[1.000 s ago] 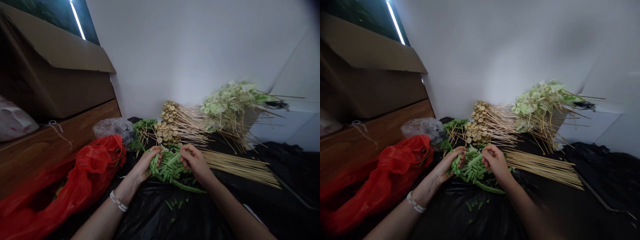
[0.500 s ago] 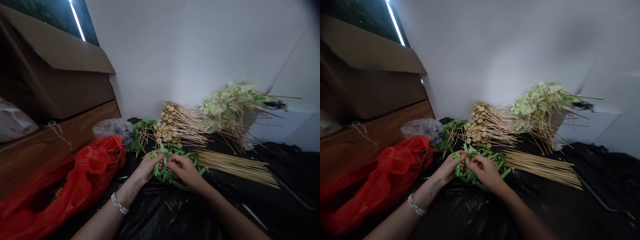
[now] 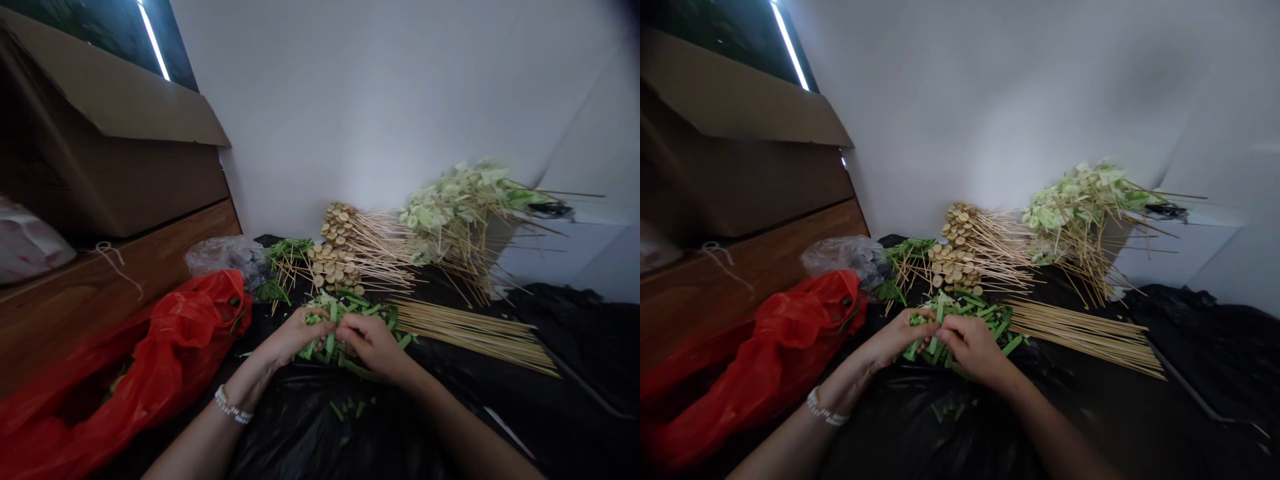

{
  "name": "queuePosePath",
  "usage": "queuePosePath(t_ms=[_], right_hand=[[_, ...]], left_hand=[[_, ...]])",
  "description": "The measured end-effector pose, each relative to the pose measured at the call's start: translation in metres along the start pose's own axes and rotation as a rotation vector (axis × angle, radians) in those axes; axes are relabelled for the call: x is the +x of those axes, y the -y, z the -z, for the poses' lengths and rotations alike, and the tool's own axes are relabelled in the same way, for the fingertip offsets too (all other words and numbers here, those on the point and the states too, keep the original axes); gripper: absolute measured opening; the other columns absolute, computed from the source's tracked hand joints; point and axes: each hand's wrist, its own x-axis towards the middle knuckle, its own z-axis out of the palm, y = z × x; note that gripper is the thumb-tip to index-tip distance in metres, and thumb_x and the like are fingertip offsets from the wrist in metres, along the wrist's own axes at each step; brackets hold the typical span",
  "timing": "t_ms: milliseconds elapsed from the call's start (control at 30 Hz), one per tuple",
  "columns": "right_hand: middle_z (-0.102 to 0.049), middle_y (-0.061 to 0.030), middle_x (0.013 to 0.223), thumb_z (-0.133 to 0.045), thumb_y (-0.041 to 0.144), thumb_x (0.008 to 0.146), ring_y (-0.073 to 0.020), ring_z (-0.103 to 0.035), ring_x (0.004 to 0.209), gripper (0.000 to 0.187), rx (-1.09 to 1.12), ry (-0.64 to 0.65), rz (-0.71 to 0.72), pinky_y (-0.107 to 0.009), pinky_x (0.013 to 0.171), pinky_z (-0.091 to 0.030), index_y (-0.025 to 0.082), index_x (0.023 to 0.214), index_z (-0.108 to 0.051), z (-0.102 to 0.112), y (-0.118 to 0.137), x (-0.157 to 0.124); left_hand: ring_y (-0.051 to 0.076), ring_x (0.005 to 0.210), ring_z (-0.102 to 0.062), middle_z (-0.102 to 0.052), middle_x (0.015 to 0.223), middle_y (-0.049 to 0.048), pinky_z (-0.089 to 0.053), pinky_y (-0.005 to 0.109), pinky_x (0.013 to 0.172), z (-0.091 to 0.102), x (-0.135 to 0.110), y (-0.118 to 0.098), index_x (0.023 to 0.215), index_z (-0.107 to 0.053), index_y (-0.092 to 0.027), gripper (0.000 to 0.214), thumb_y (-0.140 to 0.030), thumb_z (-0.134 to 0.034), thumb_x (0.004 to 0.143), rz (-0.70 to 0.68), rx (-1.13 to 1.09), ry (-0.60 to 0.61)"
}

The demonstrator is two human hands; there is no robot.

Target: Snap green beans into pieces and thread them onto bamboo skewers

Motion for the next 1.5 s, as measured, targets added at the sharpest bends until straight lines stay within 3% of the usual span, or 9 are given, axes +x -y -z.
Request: queuePosePath(t_ms=[133,200,367,500,733,933,1133,1333,1500], right_hand=[[-0.055,0.0019,0.060,-0.045,0.031,0.092,-0.0146,-0.050,0.057,0.026,-0.115,-0.258,-0.113,-0.026,0.057,-0.039,0.021,0.072,-0.058,0.025,-0.020,0.005],[-0.066,-0.0051,0.084,-0.043,0.021,0.091,-0.0200,-0.057,0.078,0.023,-0.365,-0.358,-0.046,-0.032,0.073,-0.045,0.019,0.095,-0.065,0.035,-0.030,0.005],[-0.052,-0.0130,0.136,-0.042,0.009,0.088,-0.0281,-0.042,0.124,0.054,-0.802,-0.200,0.250,-0.043,0.096,-0.039,0.015,0.142,-0.040,0.023,-0.021,0.001],[-0.060,-0.0131,0.123,-0.046,0.012,0.091,-0.0290,-0.041,0.125,0.036,-0.988,-0.054,0.447,-0.045,0.096,-0.037,0.014,0.126,-0.055,0.000,-0.004,0.000],[-0.062,-0.0064,0.085,-0.051,0.014,0.090,-0.0240,-0.052,0.092,0.010,-1.105,0.004,0.436,-0.044,0.094,-0.033,0.016,0.087,-0.061,-0.007,-0.005,-0.001],[-0.061,-0.0038,0.083,-0.050,0.008,0.085,-0.0212,-0.050,0.083,0.012,-0.944,0.096,0.313,-0.038,0.083,-0.032,0.019,0.089,-0.056,-0.006,-0.002,-0.005],[-0.059,-0.0037,0.082,-0.037,0.008,0.088,-0.0192,-0.051,0.079,0.018,-0.681,-0.083,0.143,-0.034,0.076,-0.031,0.019,0.083,-0.051,-0.010,0.002,-0.004],[-0.053,0.0008,0.066,-0.034,0.028,0.096,-0.0154,-0.050,0.064,0.026,-0.147,-0.214,-0.084,-0.028,0.063,-0.034,0.021,0.078,-0.050,-0.015,0.005,-0.002],[-0.053,0.0037,0.065,-0.040,0.035,0.092,-0.0134,-0.053,0.057,0.024,0.341,-0.160,-0.212,-0.028,0.062,-0.041,0.020,0.101,-0.057,-0.010,-0.002,0.003]], left_hand=[[0.009,0.046,-0.047,-0.054,0.051,-0.0043,-0.037,0.019,0.045,-0.005,-0.005,-0.004,0.078,-0.061,-0.014,0.038,-0.045,-0.080,0.063,0.080,0.021,0.027],[0.009,0.048,-0.047,-0.055,0.054,-0.0037,-0.037,0.019,0.045,-0.005,-0.005,-0.003,0.077,-0.061,-0.015,0.037,-0.046,-0.078,0.065,0.086,0.035,0.047],[0.011,0.057,-0.049,-0.059,0.062,-0.0013,-0.040,0.022,0.055,-0.002,0.000,0.002,0.076,-0.066,-0.015,0.028,-0.039,-0.076,0.067,-0.034,0.247,-0.033],[0.015,0.073,-0.055,-0.066,0.073,0.0017,-0.042,0.024,0.074,-0.001,0.004,0.004,0.073,-0.071,-0.014,0.018,-0.032,-0.071,0.072,-0.244,0.386,-0.050],[0.015,0.067,-0.054,-0.064,0.069,0.0002,-0.038,0.023,0.063,0.007,-0.003,0.001,0.080,-0.073,-0.014,0.027,-0.038,-0.061,0.082,-0.273,0.711,0.058],[0.015,0.070,-0.054,-0.065,0.071,0.0001,-0.040,0.023,0.066,0.007,-0.006,-0.007,0.081,-0.071,-0.013,0.028,-0.039,-0.060,0.083,-0.288,0.644,0.118],[0.014,0.068,-0.057,-0.066,0.071,0.0016,-0.044,0.024,0.068,-0.005,-0.004,-0.007,0.076,-0.070,-0.013,0.028,-0.042,-0.071,0.074,-0.252,0.299,-0.037],[0.007,0.046,-0.048,-0.059,0.059,-0.0021,-0.040,0.018,0.046,-0.013,0.003,0.004,0.073,-0.063,-0.014,0.036,-0.047,-0.076,0.069,-0.113,-0.197,-0.112],[0.004,0.047,-0.047,-0.060,0.066,-0.0026,-0.036,0.014,0.042,0.001,0.012,0.002,0.077,-0.066,-0.013,0.033,-0.041,-0.079,0.067,-0.153,-0.426,-0.290]])
